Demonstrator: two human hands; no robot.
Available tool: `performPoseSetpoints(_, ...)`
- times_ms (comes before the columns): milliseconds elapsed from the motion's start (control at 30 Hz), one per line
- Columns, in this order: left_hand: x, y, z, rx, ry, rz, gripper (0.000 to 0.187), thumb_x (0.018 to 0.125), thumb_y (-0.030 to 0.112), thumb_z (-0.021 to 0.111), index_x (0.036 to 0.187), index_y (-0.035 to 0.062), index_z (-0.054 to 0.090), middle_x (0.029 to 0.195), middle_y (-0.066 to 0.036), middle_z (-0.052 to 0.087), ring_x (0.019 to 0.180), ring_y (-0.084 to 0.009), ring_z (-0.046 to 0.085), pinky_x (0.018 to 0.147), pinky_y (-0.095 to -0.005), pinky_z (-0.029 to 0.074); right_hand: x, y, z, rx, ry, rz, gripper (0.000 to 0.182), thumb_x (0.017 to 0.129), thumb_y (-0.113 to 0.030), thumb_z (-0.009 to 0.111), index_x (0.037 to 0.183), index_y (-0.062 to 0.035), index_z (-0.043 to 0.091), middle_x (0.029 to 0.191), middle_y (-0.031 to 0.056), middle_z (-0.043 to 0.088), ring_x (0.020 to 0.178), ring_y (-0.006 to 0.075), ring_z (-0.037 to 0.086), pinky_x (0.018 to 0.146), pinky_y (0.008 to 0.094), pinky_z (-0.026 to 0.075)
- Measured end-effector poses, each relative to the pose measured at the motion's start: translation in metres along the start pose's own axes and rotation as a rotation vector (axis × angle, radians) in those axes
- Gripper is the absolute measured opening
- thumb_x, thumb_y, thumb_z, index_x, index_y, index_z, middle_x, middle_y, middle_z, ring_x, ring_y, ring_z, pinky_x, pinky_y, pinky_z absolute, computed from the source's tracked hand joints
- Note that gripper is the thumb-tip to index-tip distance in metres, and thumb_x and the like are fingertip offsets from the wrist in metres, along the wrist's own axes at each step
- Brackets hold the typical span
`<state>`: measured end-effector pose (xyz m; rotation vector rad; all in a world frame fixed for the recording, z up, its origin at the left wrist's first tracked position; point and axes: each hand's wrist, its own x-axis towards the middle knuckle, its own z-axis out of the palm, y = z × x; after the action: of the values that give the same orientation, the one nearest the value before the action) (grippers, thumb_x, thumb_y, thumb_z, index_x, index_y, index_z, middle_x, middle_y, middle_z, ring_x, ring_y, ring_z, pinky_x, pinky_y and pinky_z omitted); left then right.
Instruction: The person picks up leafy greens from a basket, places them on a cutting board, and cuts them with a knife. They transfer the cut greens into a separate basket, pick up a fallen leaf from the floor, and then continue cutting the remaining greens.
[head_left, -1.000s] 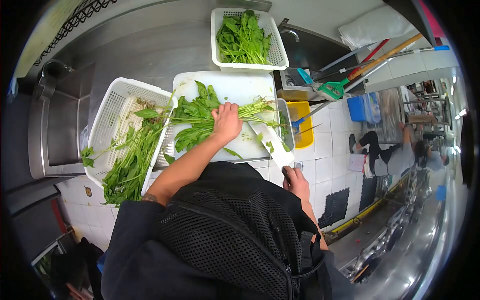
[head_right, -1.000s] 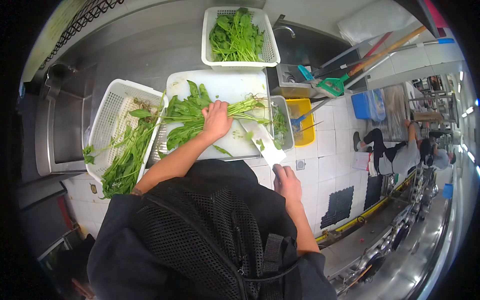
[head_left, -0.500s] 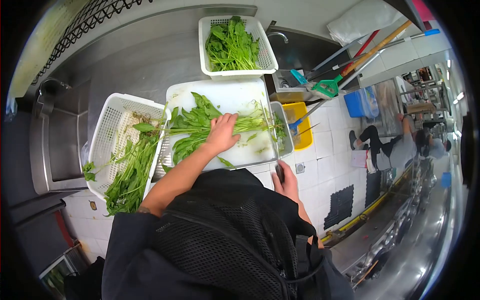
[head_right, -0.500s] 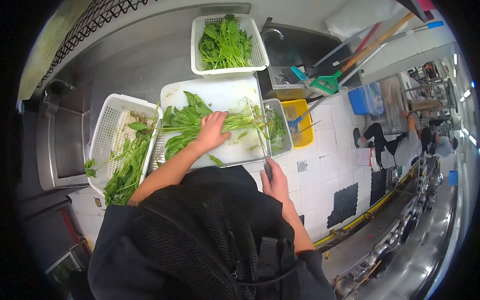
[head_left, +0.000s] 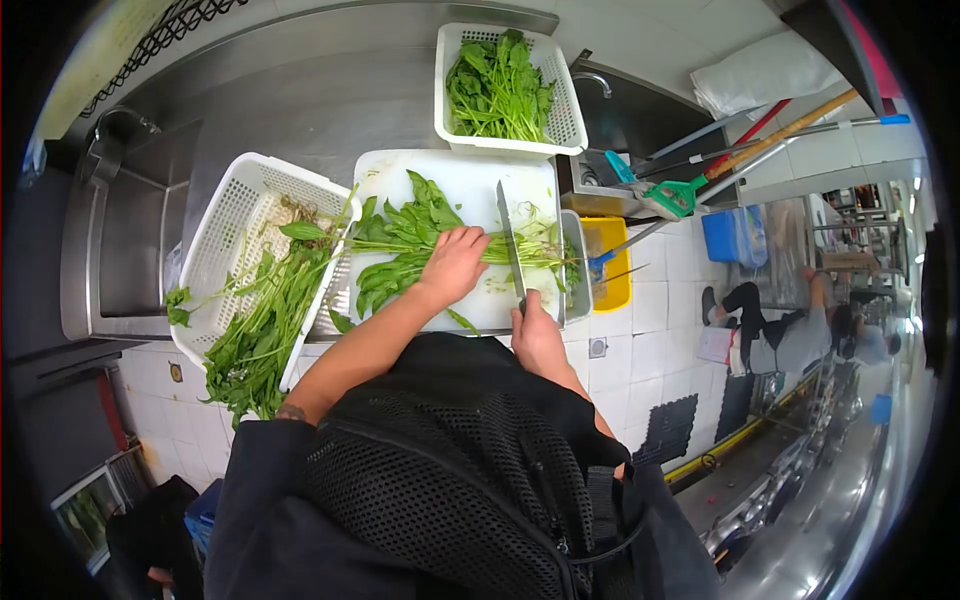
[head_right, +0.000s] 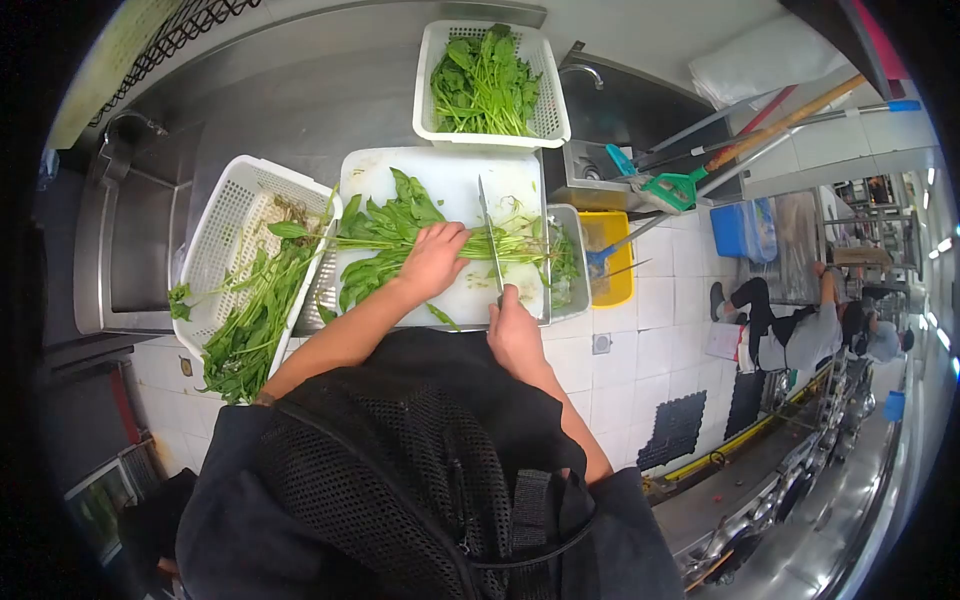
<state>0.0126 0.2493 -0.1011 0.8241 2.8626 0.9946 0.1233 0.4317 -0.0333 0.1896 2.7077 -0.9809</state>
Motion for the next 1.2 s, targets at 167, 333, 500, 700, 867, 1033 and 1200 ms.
performPoseSetpoints(167,0.006,0.0,0.002,0.067,-0.015,0.037,0.041,0.086,0.013,0.07,0.124,0.0039,0.062,0.124,-0.01,0.059,0.122,-0.0295,0.052,0.107,-0.0437,0.038,0.016,0.009,0.015,-0.041,-0.002,0.029,0.029,0.1,-0.015,0.055,0.118,0.0033,0.042,0.083,0.0347,0.065,0.083,0.0559,0.063,0.074,0.0614,0.049)
performPoseSetpoints(333,0.005,0.003,-0.002,0.076,-0.032,0.02,0.04,0.086,0.012,0.07,0.125,0.0051,0.063,0.127,-0.009,0.06,0.122,-0.0297,0.052,0.105,-0.0434,0.04,0.023,0.025,0.014,0.009,0.054,-0.002,0.03,0.1,-0.018,0.058,0.117,0.0004,0.042,0.084,0.0334,0.066,0.083,0.0551,0.063,0.074,0.061,0.049)
performPoseSetpoints(500,0.003,0.003,-0.004,0.104,0.016,0.025,0.039,0.087,0.012,0.068,0.125,0.0056,0.063,0.126,-0.008,0.06,0.121,-0.0291,0.053,0.105,-0.0431,0.04,-0.013,0.041,0.006,0.056,0.05,-0.031,0.028,0.099,-0.019,0.06,0.115,-0.0018,0.044,0.084,0.0332,0.065,0.084,0.055,0.063,0.073,0.0608,0.048)
performPoseSetpoints(700,-0.002,0.001,-0.002,0.111,0.031,0.01,0.038,0.087,0.012,0.068,0.124,0.0056,0.064,0.126,-0.008,0.06,0.122,-0.0282,0.054,0.106,-0.0432,0.04,-0.04,0.068,-0.005,0.118,0.055,0.096,0.03,0.099,-0.019,0.061,0.116,-0.0008,0.046,0.088,0.0349,0.065,0.09,0.0561,0.062,0.073,0.0598,0.048)
performPoseSetpoints(867,-0.001,0.0,0.0,0.12,0.012,0.012,0.042,0.087,0.013,0.069,0.128,0.0053,0.062,0.129,-0.009,0.059,0.124,-0.0292,0.053,0.108,-0.0439,0.039,-0.03,0.04,-0.055,0.371,0.073,0.479,0.03,0.098,-0.019,0.062,0.117,0.0005,0.048,0.087,0.0338,0.065,0.086,0.0561,0.062,0.071,0.0563,0.05)
performPoseSetpoints(1033,-0.004,0.011,-0.027,0.078,0.008,-0.014,0.064,0.087,0.018,0.072,0.144,0.0024,0.049,0.143,-0.016,0.053,0.138,-0.0336,0.045,0.117,-0.0474,0.031,-0.026,0.074,-0.03,0.262,0.221,0.316,0.03,0.098,-0.02,0.062,0.117,0.0004,0.05,0.087,0.0331,0.065,0.088,0.055,0.063,0.074,0.0555,0.05)
performPoseSetpoints(1200,-0.004,0.001,-0.044,0.085,0.011,-0.047,0.069,0.086,0.02,0.074,0.146,0.0007,0.047,0.147,-0.019,0.05,0.14,-0.036,0.043,0.118,-0.0479,0.03,0.01,0.041,-0.007,0.361,0.187,0.043,0.032,0.097,-0.021,0.064,0.12,-0.002,0.052,0.079,0.0239,0.064,0.072,0.0396,0.066,0.065,0.0453,0.051)
